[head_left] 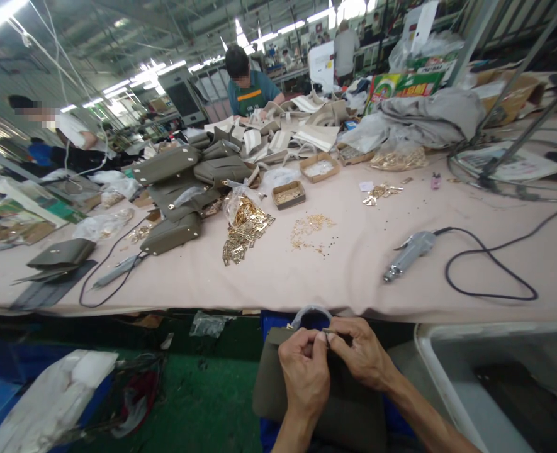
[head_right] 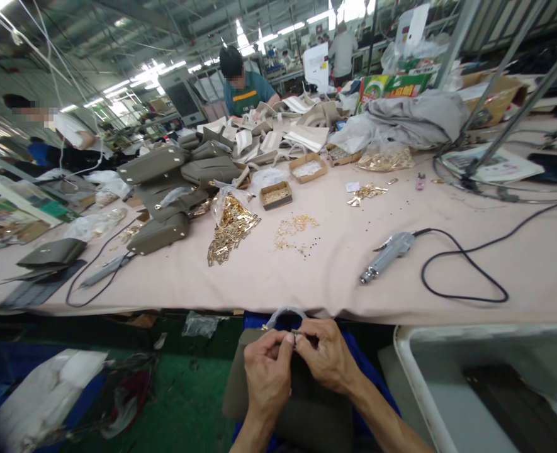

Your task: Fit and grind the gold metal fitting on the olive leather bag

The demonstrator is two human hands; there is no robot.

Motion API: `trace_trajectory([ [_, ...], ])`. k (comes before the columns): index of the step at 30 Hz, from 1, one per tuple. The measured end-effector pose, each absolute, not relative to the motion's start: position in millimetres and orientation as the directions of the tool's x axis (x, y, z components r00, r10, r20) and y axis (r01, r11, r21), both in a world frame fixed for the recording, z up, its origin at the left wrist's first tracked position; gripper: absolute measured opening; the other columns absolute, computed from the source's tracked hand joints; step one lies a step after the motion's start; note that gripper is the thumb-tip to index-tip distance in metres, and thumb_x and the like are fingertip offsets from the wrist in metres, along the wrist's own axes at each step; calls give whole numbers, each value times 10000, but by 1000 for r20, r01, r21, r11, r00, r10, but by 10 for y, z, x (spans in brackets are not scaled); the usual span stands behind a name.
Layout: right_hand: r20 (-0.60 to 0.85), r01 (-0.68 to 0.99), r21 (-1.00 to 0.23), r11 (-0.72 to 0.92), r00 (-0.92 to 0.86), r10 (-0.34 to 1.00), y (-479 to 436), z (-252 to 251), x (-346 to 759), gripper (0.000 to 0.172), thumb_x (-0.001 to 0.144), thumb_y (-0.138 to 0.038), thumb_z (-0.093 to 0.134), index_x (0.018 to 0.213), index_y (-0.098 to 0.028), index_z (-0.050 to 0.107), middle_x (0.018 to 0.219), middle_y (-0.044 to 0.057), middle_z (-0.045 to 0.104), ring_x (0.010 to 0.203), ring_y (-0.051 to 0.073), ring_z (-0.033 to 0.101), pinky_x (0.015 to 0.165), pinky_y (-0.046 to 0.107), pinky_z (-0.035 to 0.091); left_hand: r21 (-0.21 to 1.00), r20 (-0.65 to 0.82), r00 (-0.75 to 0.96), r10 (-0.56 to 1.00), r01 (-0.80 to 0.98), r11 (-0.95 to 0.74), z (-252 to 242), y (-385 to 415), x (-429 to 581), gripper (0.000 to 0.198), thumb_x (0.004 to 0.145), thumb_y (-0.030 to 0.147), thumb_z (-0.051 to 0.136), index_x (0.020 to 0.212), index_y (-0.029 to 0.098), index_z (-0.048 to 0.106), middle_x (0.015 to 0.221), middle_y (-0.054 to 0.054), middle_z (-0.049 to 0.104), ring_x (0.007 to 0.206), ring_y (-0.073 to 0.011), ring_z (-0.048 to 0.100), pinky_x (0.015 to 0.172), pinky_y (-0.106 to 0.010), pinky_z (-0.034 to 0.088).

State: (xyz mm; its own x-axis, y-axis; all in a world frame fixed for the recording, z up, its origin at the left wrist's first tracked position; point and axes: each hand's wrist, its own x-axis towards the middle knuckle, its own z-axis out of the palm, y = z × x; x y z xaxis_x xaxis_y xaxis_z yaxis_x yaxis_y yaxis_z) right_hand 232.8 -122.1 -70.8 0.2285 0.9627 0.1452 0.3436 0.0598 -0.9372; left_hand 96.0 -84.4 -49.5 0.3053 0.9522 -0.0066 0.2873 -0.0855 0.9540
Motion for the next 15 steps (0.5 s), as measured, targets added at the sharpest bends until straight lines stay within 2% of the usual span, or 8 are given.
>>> trace_trajectory([
  [3,-25,178,-982,-67,228,973,-1208,-750,2316,533,1031,-481,422,585,-191,455,563,-19,421,551,132,393,550,282,299,957,-40,304,952,286,-51,-535,-829,962,300,932,345,621,726,155,729,672,-33,656,605,-162,595,572,-246,454],
  [5,-96,94,-989,-114,180,979,-1205,-762,2322,566,1047,-521,371,599,-188,465,552,-23,420,533,126,387,538,278,298,963,-74,297,952,269,-9,-558,-811,956,291,927,346,627,740,151,735,690,-43,680,631,-174,621,592,-250,469],
  [8,-45,144,-987,-66,145,988,-1209,-755,2345,497,1020,-515,471,650,-184,490,613,-25,443,584,125,402,564,272,305,967,-102,305,947,255,22,-563,-785,924,265,916,328,637,770,141,755,704,-52,689,662,-175,630,614,-246,479],
  [11,-13,182,-982,-44,168,986,-1211,-742,2364,477,1020,-495,477,659,-184,495,627,-26,444,594,127,408,570,275,307,973,-163,381,910,215,84,-538,-784,865,184,878,250,645,904,127,779,805,-67,701,618,-139,603,542,-215,445],
  [13,-18,169,-984,-48,174,985,-1210,-739,2365,477,1028,-485,459,662,-183,515,620,-23,464,590,131,426,578,277,325,973,-191,414,890,199,116,-525,-798,823,220,839,191,646,1008,126,772,893,-82,713,570,-110,576,487,-196,408],
  [15,-13,169,-985,-43,173,985,-1209,-743,2355,467,1024,-478,470,669,-182,535,625,-18,483,599,135,442,587,279,336,973,-198,407,892,190,129,-526,-807,795,253,812,160,651,1033,123,767,902,-89,727,560,-105,581,481,-188,408],
])
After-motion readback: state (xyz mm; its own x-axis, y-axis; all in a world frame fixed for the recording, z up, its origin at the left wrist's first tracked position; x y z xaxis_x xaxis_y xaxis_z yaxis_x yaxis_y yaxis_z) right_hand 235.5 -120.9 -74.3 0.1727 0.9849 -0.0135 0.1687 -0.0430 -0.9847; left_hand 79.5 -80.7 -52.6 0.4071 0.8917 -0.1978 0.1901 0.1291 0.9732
